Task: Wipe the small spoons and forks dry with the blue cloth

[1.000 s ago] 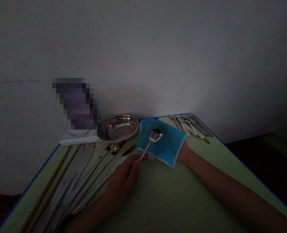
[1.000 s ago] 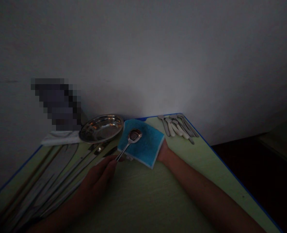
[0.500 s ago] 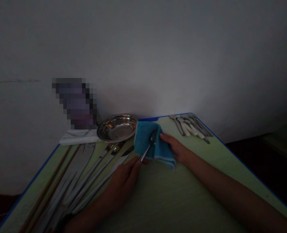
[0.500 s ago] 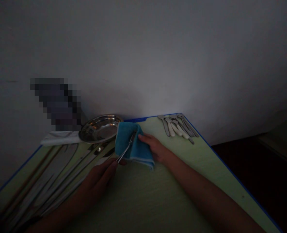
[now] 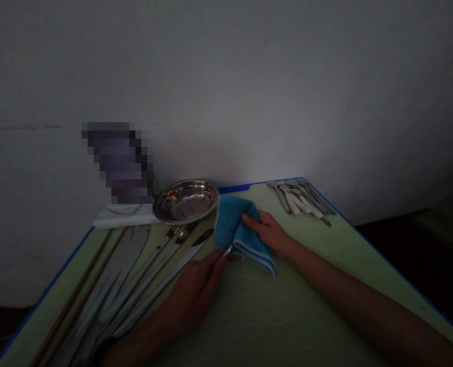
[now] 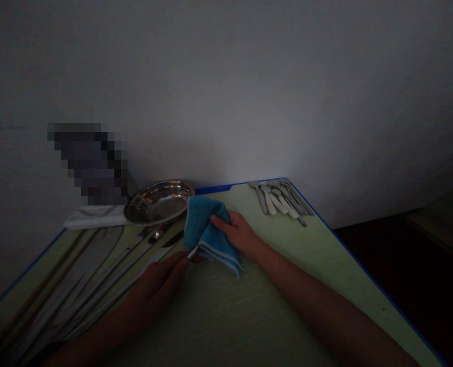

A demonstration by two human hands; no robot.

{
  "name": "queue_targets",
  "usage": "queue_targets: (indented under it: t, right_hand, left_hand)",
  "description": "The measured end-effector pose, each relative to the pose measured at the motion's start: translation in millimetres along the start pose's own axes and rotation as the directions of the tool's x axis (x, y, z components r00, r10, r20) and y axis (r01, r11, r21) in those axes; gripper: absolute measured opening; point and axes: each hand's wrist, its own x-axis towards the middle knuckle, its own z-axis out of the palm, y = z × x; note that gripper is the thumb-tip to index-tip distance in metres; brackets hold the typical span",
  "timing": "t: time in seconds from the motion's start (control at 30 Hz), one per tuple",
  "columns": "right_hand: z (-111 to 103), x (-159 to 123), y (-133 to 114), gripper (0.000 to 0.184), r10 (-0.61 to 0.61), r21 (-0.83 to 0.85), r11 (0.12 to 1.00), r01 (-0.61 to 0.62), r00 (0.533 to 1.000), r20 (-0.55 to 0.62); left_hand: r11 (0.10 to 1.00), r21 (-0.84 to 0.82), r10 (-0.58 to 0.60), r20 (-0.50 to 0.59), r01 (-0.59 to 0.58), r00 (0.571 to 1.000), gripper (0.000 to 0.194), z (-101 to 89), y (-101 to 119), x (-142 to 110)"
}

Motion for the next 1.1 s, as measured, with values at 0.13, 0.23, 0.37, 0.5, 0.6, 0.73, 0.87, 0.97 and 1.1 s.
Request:
queue_targets:
  t: [0.13,0.23,0.37,0.5,0.6,0.73,0.87,0.97,1.1]
  right_hand:
    - [0.4,-0.7,-1.7,0.023,-0.029,-0.079,0.996,0.028,0.999,-0.015]
    - [-2.9,-0.7,-1.8,0.023,0.021,-0.08,0.997,-0.019,1.0,0.017]
    - [-6.9,-1.5,-1.4,0.018,0.053,-0.067,0.996,-0.051,0.998,0.026]
    - [-7.3,-0.1,0.8,0.025,-0.012,-0.073,0.997,0.018,0.996,0.083]
    - [-5.7,1.6,3.8,0.03,-0.102,-0.136,0.985,0.11,0.993,0.066]
    - [-1.8,2.2,6.4,0.034,-0.248,-0.313,0.921,0.232,0.969,-0.012]
    - [0.9,2.0,5.7,0.032,-0.362,-0.398,0.862,0.313,0.931,-0.05]
    - [-0.5,2.8,4.6,0.026,-0.363,-0.429,0.851,0.304,0.93,-0.061]
    - [-3.6,4.2,4.5,0.021,-0.389,-0.514,0.803,0.302,0.919,-0.068]
  left_hand:
    - [1.0,-0.014,-0.008,-0.023,0.008,1.0,0.034,0.4,0.6,0.4]
    - [0.999,-0.018,-0.038,-0.058,0.037,0.998,0.035,0.6,1.9,0.7]
    - [0.998,-0.016,-0.064,-0.07,0.063,0.996,0.037,0.4,3.4,0.9]
    - [0.998,0.004,-0.069,-0.077,0.07,0.995,0.038,1.4,1.3,0.7]
    - [0.998,0.037,-0.057,-0.062,0.059,0.996,0.037,3.4,-2.8,0.2]
    - [0.988,0.147,-0.048,-0.025,0.051,0.999,0.036,5.0,-5.7,-0.6]
    - [0.981,0.19,-0.04,-0.017,0.043,0.999,0.036,2.8,-2.4,-1.0]
    - [0.982,0.189,-0.021,-0.014,0.023,1.0,0.035,2.1,-2.2,-1.3]
    - [0.985,0.173,-0.026,-0.001,0.025,1.0,0.035,3.7,-5.0,-1.6]
